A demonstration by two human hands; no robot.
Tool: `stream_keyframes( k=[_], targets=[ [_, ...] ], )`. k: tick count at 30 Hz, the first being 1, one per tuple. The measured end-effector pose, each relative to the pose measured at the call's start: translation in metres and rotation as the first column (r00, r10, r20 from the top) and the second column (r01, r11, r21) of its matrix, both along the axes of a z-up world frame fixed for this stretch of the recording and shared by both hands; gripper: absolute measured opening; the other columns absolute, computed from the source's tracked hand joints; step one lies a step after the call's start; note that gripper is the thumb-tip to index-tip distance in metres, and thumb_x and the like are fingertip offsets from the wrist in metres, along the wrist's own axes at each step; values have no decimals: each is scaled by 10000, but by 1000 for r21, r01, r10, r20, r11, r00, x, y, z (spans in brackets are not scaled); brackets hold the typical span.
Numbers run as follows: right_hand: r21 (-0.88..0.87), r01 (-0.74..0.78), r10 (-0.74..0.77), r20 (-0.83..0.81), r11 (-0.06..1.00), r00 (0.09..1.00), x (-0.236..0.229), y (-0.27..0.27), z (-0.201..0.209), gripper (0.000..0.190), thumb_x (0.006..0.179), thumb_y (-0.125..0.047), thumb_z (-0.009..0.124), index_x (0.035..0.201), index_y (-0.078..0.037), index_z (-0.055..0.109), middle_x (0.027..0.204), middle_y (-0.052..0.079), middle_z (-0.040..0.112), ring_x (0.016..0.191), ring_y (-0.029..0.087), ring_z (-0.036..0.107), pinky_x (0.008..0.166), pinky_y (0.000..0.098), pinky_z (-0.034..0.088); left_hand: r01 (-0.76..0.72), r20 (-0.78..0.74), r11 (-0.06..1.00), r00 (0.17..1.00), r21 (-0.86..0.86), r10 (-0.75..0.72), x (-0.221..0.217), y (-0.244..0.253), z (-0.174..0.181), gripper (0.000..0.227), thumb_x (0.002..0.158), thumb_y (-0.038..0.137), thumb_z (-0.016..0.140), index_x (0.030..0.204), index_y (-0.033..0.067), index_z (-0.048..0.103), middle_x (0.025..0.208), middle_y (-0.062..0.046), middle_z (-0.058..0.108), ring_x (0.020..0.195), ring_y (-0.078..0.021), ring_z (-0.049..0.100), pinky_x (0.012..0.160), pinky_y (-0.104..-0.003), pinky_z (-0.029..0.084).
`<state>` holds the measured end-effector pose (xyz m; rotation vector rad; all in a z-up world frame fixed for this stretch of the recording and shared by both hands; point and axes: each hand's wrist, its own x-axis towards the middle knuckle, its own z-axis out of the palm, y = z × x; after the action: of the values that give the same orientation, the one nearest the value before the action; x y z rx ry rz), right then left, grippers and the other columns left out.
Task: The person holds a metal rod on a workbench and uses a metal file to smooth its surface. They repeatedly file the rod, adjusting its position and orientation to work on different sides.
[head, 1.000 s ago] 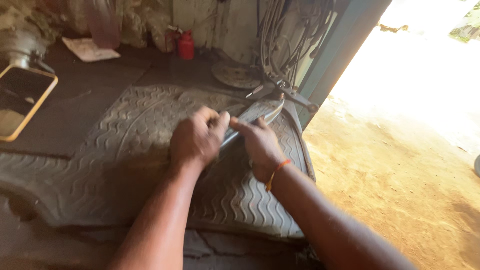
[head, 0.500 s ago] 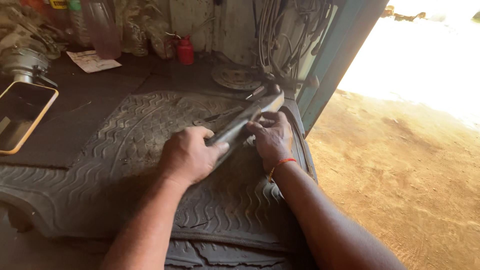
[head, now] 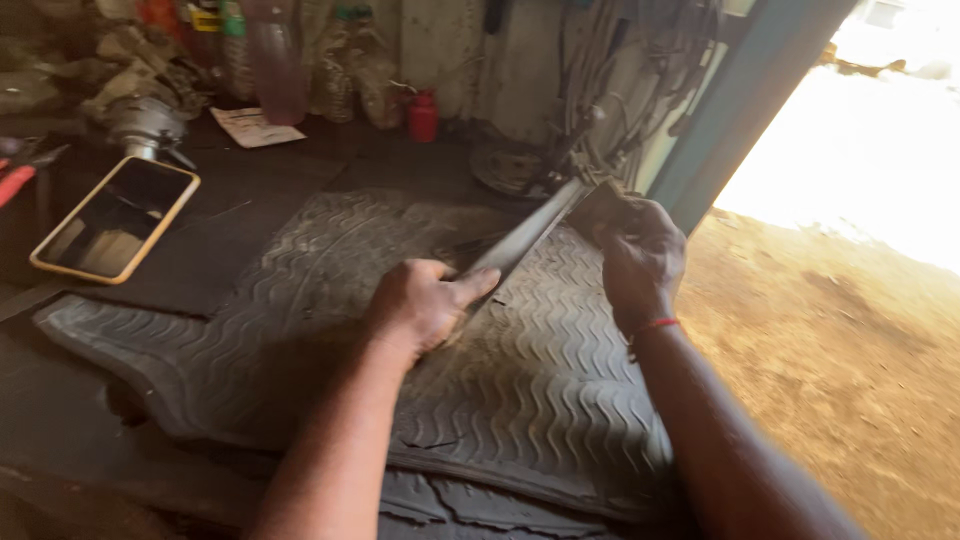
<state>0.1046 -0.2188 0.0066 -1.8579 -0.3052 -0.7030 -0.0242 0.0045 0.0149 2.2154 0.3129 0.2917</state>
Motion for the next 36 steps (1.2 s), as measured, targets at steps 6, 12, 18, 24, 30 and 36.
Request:
stream_keyframes(
  k=[6,12,18,24,30,36],
  targets=[
    [-474,147,89,440,868,893,21,24,16,147,887,-96,700,954,-163,813,927,113,666,980,344,610,880,444,491,-90,7,994,996,56,90,-1,0,-1,552,824,624,615,958,126,812,969,-153,773,935,-341,736,834,-445,552],
    [-724,20,427,429,690,796,22,33,11,231,825,-19,634,981,-125,766,1024,105,672,1036,329,634,929,438,511,-135,42,991,990,-3,135,-1,1,-2,563,832,646,613,963,138,815,1008,-163,761,961,-345,722,840,-444,553],
    [-738,-114,535,365,665,762,-19,24,12,455,713,41,557,1095,-120,746,1098,67,719,1065,312,660,957,450,500,-291,134,951,943,-103,304,4,-1,-8,592,858,670,573,875,128,810,903,-128,784,885,-334,749,779,-456,561],
    [-797,-264,706,263,543,658,-64,30,4,448,694,49,555,1061,-138,731,1080,46,705,1115,269,653,1084,505,448,-401,226,904,876,-149,426,1,-3,-13,583,889,656,552,803,116,756,777,-136,762,796,-344,741,719,-468,547],
    [-808,-72,537,320,585,780,-35,20,13,450,789,69,555,1102,-204,728,1154,-23,709,1198,215,659,1135,471,434,-446,252,889,853,-105,457,15,9,-26,618,955,631,521,755,82,722,740,-103,743,766,-337,732,713,-471,540],
    [-848,-205,741,280,489,610,-68,44,-5,536,654,-48,581,1169,-108,717,1191,72,691,1159,287,614,1109,589,371,-453,266,881,840,-138,473,20,17,-30,580,971,583,441,783,158,788,775,-65,755,791,-304,741,740,-451,540]
  ],
)
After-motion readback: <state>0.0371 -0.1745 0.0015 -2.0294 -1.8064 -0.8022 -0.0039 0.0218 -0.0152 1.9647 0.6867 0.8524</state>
